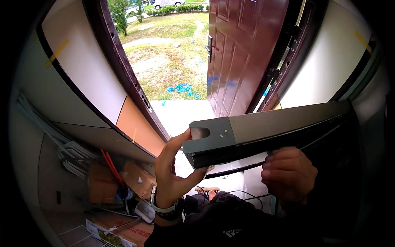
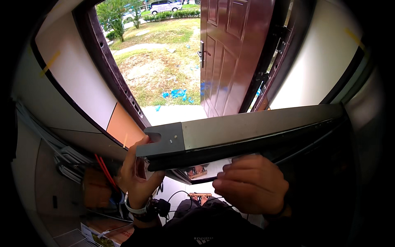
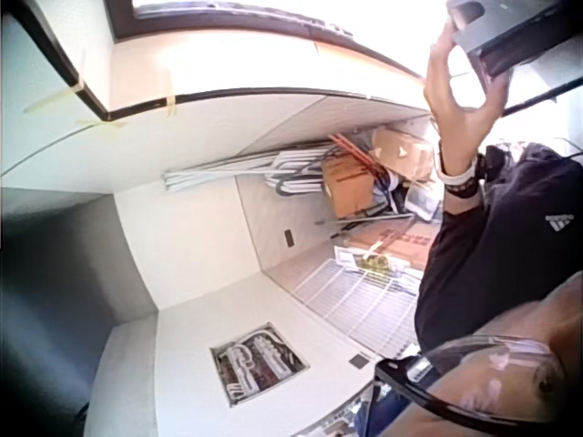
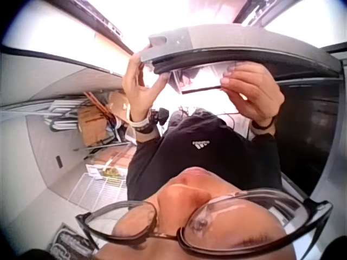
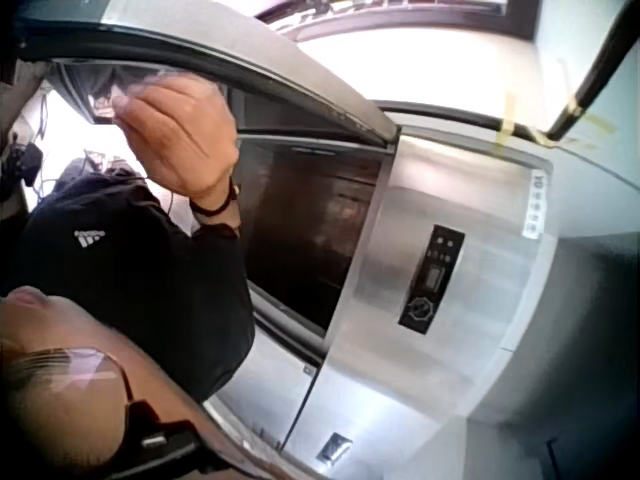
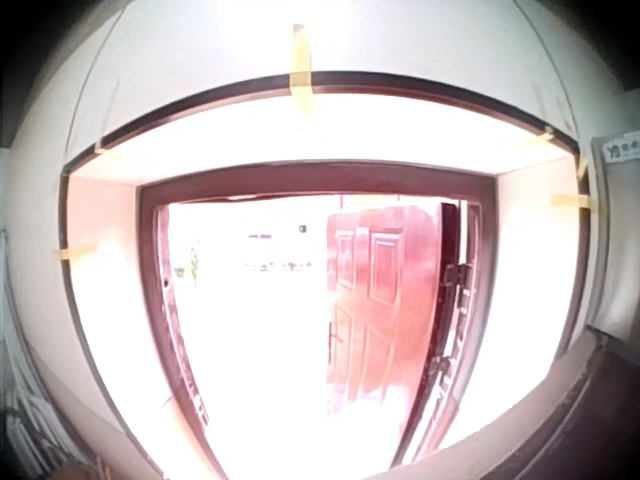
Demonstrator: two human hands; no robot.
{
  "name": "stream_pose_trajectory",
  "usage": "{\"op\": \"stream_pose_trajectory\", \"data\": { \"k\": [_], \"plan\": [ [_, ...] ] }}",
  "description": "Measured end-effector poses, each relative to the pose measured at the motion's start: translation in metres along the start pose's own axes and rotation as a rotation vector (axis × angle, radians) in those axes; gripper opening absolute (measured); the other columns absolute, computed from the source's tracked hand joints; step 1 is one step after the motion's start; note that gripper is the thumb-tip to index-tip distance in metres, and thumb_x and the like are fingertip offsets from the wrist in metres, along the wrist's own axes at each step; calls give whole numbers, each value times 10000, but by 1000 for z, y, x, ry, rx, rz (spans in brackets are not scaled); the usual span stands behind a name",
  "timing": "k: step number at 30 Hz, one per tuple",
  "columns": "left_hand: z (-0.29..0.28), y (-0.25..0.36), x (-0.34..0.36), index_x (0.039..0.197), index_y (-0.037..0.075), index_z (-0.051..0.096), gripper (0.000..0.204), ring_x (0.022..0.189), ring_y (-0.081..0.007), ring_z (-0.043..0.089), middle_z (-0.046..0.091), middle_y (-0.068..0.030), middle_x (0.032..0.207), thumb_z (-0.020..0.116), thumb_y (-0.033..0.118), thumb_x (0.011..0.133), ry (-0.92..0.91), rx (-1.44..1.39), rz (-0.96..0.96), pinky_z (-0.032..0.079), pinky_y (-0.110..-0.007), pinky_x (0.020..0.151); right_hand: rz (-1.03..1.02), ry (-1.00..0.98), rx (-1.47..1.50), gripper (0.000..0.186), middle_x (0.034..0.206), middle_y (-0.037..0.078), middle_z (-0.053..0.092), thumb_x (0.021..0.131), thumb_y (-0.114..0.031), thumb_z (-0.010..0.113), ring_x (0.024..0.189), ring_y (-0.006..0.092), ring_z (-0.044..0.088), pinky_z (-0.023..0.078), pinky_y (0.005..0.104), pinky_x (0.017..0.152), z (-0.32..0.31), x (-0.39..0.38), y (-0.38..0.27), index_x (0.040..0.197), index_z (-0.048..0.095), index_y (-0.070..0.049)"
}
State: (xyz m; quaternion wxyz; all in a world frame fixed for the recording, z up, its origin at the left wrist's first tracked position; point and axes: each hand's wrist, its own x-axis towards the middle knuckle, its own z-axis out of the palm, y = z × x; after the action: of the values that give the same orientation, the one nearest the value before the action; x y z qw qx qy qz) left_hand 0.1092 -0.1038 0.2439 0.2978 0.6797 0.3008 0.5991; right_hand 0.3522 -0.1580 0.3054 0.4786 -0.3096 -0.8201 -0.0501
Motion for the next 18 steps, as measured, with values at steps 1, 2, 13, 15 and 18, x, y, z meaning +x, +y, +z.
{"op": "stream_pose_trajectory", "data": {
  "k": [1,2,13,15,18],
  "plan": [
    [-1,1,-1,1278,-61,518,658,1062,-224,623,647,-172,1127,788,60,689,5,1,-14,455,-334,941,-26,19,-25,199,856,38,684,720,-87,804,781,198,670,566,310,694,3,2,2,901,721,-88],
    [0,1,2,1278,-62,518,656,1068,-225,622,646,-171,1133,789,64,695,-4,-14,-26,454,-336,945,-45,26,-72,197,861,39,685,722,-87,803,788,197,669,565,311,697,1,6,2,901,720,-89],
    [-3,-5,-8,1258,-77,526,657,1021,-250,645,647,-200,1112,806,75,684,29,8,-25,480,-341,911,-51,61,-243,189,879,4,684,703,-107,794,813,156,634,532,283,674,5,21,0,887,755,-131],
    [-5,-5,-6,1269,-74,511,667,1041,-246,633,633,-197,1147,826,72,701,-32,5,-6,488,-340,916,-53,34,-292,186,875,-6,684,701,-118,786,811,145,631,529,274,668,7,18,1,883,758,-138],
    [-5,-6,-3,1267,-80,507,662,1018,-251,642,635,-203,1142,839,113,727,-41,19,20,504,-355,900,-40,56,-346,163,860,-30,680,711,-140,764,817,124,626,527,260,661,14,11,4,874,758,-154]
  ]
}}
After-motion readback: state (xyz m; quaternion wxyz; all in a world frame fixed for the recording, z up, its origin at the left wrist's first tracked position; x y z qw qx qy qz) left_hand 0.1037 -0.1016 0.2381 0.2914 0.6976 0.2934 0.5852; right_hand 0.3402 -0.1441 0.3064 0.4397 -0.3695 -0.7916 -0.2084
